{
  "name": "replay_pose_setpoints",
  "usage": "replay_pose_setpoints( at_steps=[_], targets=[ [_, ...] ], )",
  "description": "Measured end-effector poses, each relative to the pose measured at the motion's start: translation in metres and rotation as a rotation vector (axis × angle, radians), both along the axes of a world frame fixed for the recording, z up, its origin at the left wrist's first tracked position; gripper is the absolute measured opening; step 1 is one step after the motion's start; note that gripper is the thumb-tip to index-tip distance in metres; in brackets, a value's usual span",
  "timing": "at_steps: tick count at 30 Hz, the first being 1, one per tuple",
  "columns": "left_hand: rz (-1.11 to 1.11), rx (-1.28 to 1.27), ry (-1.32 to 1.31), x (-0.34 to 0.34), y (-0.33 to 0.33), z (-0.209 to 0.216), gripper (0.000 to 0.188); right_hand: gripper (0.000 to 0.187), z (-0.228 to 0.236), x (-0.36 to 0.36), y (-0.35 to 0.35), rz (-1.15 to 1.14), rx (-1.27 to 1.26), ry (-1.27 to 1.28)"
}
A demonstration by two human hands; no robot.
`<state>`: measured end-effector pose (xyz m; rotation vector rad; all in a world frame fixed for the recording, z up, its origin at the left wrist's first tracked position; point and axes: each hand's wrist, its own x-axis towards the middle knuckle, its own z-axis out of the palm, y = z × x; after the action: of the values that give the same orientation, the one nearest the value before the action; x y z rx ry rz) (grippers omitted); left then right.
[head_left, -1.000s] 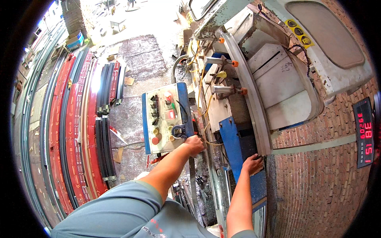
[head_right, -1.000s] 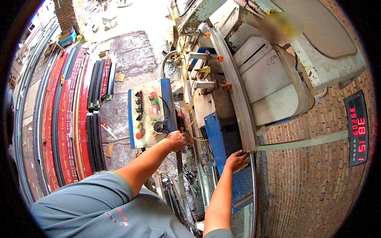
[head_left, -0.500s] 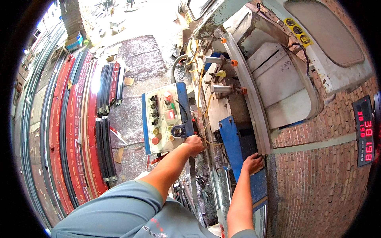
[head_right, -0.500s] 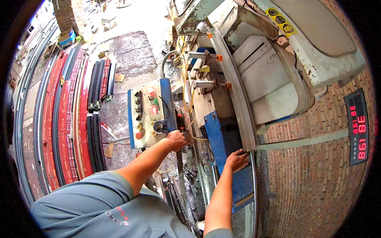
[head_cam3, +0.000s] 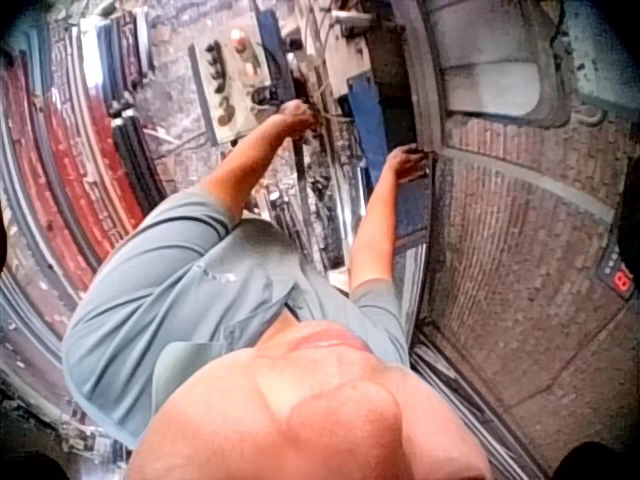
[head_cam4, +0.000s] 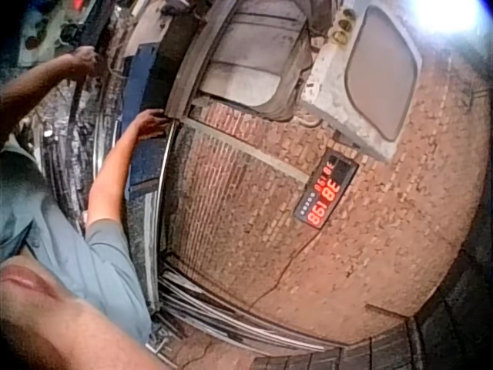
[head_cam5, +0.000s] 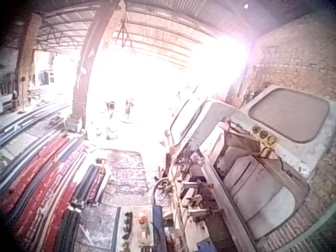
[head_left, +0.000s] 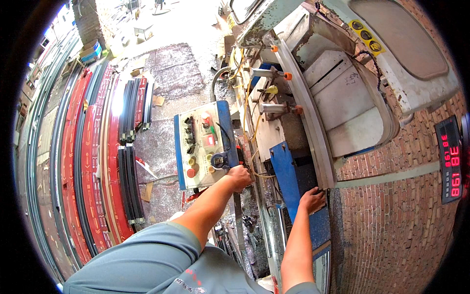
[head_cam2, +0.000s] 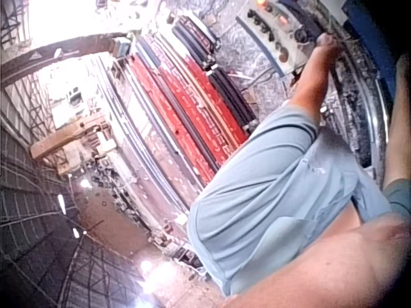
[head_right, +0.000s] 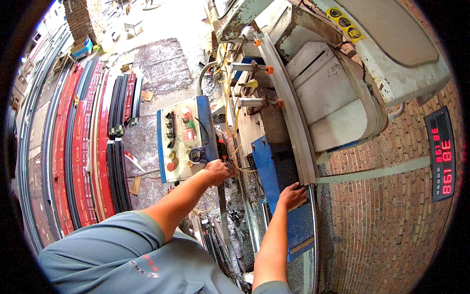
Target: The person operates a metal cutting saw to cut a long metal profile into shorter pieces. They adjust the profile in the machine, activate the saw, and remove the cut pieces, placing them into a cardboard box.
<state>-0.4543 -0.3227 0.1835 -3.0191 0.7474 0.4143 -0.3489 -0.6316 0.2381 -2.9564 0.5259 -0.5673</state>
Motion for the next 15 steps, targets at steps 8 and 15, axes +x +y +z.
replay_pose_setpoints(
  at_steps=[8,15],
  targets=[
    [0.006,-0.028,-0.001,0.002,0.001,-0.003,0.017,0.062,-0.007,0.0,-0.013,0.013,-0.014,-0.006],
    [0.008,-0.04,-0.035,0.001,0.002,0.002,0.015,0.061,-0.015,0.002,-0.019,-0.016,-0.012,-0.011]
  ],
)
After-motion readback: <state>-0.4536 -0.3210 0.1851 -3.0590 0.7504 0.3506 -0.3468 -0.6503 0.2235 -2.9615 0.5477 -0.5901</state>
